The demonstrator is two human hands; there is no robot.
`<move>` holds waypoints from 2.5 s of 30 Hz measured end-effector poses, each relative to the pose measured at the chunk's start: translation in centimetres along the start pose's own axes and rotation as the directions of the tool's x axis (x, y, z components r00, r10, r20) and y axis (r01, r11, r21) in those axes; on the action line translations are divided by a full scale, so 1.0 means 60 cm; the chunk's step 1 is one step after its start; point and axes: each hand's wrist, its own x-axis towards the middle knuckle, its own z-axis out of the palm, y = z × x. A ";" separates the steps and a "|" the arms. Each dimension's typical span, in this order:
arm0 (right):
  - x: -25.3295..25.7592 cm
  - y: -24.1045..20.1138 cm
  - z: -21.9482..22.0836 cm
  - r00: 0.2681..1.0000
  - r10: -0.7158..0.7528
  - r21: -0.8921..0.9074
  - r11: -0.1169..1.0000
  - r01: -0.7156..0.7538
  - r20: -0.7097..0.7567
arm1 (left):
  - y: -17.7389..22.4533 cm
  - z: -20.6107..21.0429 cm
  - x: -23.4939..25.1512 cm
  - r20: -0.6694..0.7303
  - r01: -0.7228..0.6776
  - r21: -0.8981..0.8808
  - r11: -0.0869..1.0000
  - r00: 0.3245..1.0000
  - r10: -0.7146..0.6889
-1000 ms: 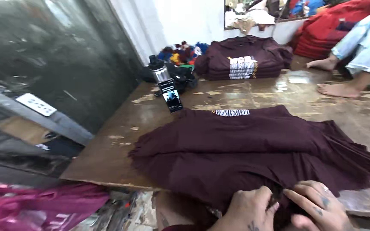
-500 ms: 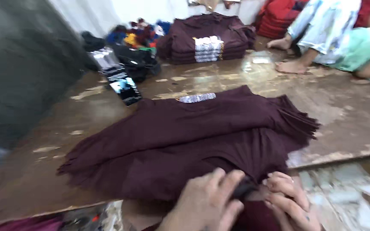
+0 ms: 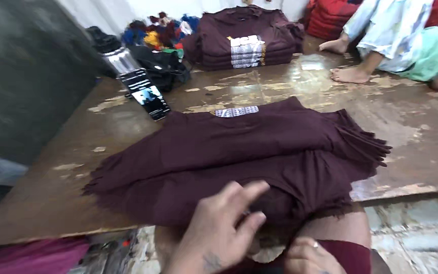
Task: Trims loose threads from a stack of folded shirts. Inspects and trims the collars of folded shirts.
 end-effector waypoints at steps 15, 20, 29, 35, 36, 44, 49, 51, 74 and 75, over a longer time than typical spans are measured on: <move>0.136 0.076 0.132 0.996 -0.079 -0.105 0.991 0.084 0.051 | -0.069 0.036 -0.152 -0.268 0.156 -0.604 0.781 0.883 -0.384; 0.131 0.082 0.126 0.989 -0.145 -0.007 0.989 0.145 -0.003 | -0.089 0.056 -0.152 -0.244 0.004 -0.757 0.654 0.926 -0.287; 0.138 0.081 0.124 0.988 -0.103 0.020 0.995 0.102 0.118 | -0.097 0.057 -0.158 -0.201 0.017 -0.778 0.629 0.940 -0.274; 0.136 0.078 0.118 0.992 -0.075 0.070 0.995 0.068 0.104 | -0.096 0.052 -0.158 -0.197 0.030 -0.737 0.675 0.946 -0.257; 0.139 0.074 0.118 0.991 -0.042 0.062 0.997 0.034 0.129 | -0.095 0.052 -0.156 -0.200 0.030 -0.728 0.685 0.946 -0.254; 0.135 0.079 0.113 0.987 -0.142 0.053 0.989 0.139 0.076 | -0.095 0.017 -0.146 -0.126 0.140 -0.440 0.887 0.968 -0.216; 0.122 0.057 0.107 0.994 -0.110 0.038 0.993 0.111 -0.009 | -0.049 -0.062 -0.104 0.040 0.194 0.246 0.950 0.977 -0.210; 0.131 0.044 0.100 0.997 -0.076 0.037 0.996 0.077 -0.028 | -0.034 -0.085 -0.093 0.108 0.065 0.363 0.929 0.988 -0.111; 0.192 0.084 0.093 0.979 -0.014 0.322 0.945 -0.053 0.202 | -0.150 -0.050 -0.146 -0.314 0.206 0.004 0.979 0.929 -0.194; 0.196 0.088 0.091 0.977 -0.034 0.345 0.938 -0.042 0.210 | -0.152 -0.051 -0.146 -0.310 0.205 -0.003 0.979 0.930 -0.196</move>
